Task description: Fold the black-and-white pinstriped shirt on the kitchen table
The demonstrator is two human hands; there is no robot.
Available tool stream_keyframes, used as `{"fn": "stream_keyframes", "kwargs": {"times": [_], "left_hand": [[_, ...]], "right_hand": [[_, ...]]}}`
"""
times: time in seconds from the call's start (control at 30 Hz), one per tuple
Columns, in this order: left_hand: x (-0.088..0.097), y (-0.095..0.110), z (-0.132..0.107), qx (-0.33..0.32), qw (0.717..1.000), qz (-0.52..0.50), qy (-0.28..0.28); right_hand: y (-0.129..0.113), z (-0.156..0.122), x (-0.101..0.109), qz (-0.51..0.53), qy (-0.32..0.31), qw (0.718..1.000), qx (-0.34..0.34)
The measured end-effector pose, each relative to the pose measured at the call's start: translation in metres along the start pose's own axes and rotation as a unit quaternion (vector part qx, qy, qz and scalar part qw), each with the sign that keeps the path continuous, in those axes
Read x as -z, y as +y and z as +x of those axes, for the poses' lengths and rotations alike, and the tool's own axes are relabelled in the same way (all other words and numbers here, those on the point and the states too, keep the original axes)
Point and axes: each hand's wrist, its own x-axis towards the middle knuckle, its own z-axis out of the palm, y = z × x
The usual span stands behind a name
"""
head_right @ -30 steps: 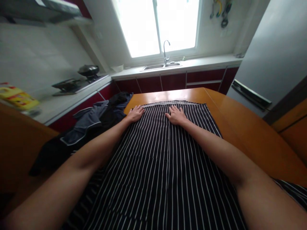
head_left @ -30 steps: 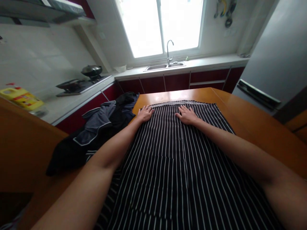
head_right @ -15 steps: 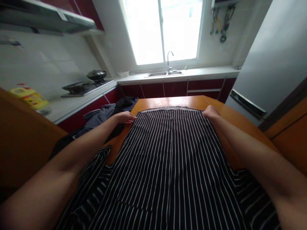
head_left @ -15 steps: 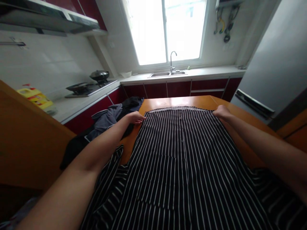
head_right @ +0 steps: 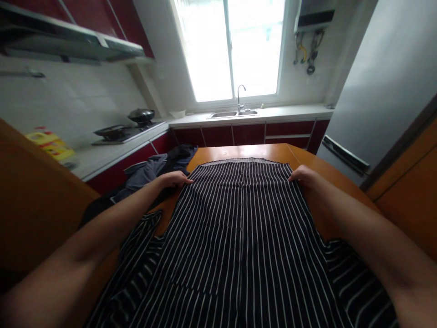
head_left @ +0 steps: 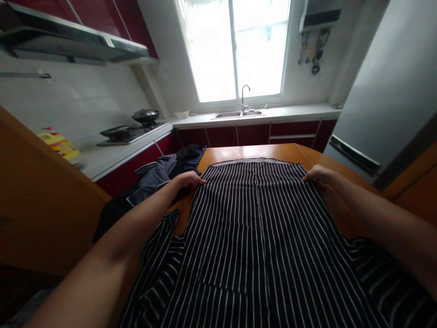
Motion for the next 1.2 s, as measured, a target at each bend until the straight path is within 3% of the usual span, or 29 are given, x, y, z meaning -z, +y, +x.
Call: {"fn": "stream_keyframes", "kwargs": {"times": [0.07, 0.13, 0.2, 0.27, 0.33, 0.37, 0.43, 0.5, 0.6, 0.77, 0.87, 0.97, 1.13, 1.2], "left_hand": [[-0.006, 0.0, -0.003, 0.016, 0.998, 0.032, 0.044], [-0.018, 0.006, -0.005, 0.009, 0.991, 0.074, 0.112], [-0.038, 0.021, -0.008, -0.053, 0.97, 0.138, 0.194], [-0.067, 0.041, -0.011, -0.169, 0.936, 0.198, 0.237], [-0.101, 0.065, -0.015, -0.281, 0.915, 0.212, 0.198], [-0.118, 0.076, -0.016, -0.307, 0.913, 0.212, 0.168], [-0.147, 0.094, -0.016, -0.321, 0.917, 0.205, 0.118], [-0.162, 0.104, -0.012, -0.324, 0.919, 0.2, 0.097], [-0.154, 0.1, 0.006, -0.313, 0.924, 0.197, 0.094], [-0.105, 0.064, 0.049, -0.173, 0.958, 0.191, 0.127], [-0.089, 0.053, 0.063, -0.142, 0.96, 0.198, 0.14], [-0.095, 0.06, 0.063, -0.151, 0.957, 0.206, 0.135], [-0.119, 0.08, 0.06, -0.228, 0.944, 0.207, 0.122], [-0.118, 0.079, 0.065, -0.21, 0.948, 0.202, 0.124]], "right_hand": [[-0.002, -0.001, -0.002, -0.061, -0.009, 0.998, -0.021], [-0.007, -0.008, -0.008, -0.127, 0.049, 0.991, -0.019], [-0.016, -0.024, -0.021, -0.17, 0.122, 0.977, 0.03], [-0.031, -0.045, -0.042, -0.185, 0.143, 0.965, 0.122], [-0.048, -0.068, -0.069, -0.18, 0.088, 0.957, 0.208], [-0.057, -0.079, -0.083, -0.18, 0.07, 0.952, 0.239], [-0.074, -0.097, -0.108, -0.177, 0.027, 0.942, 0.284], [-0.084, -0.108, -0.124, -0.173, 0.001, 0.937, 0.303], [-0.089, -0.114, -0.131, -0.166, -0.001, 0.936, 0.311], [-0.085, -0.114, -0.126, -0.17, 0.003, 0.933, 0.318], [-0.086, -0.115, -0.124, -0.174, 0.002, 0.932, 0.317], [-0.088, -0.117, -0.124, -0.175, 0.001, 0.933, 0.315], [-0.089, -0.118, -0.122, -0.174, -0.001, 0.935, 0.311], [-0.088, -0.118, -0.122, -0.176, -0.004, 0.935, 0.309]]}}
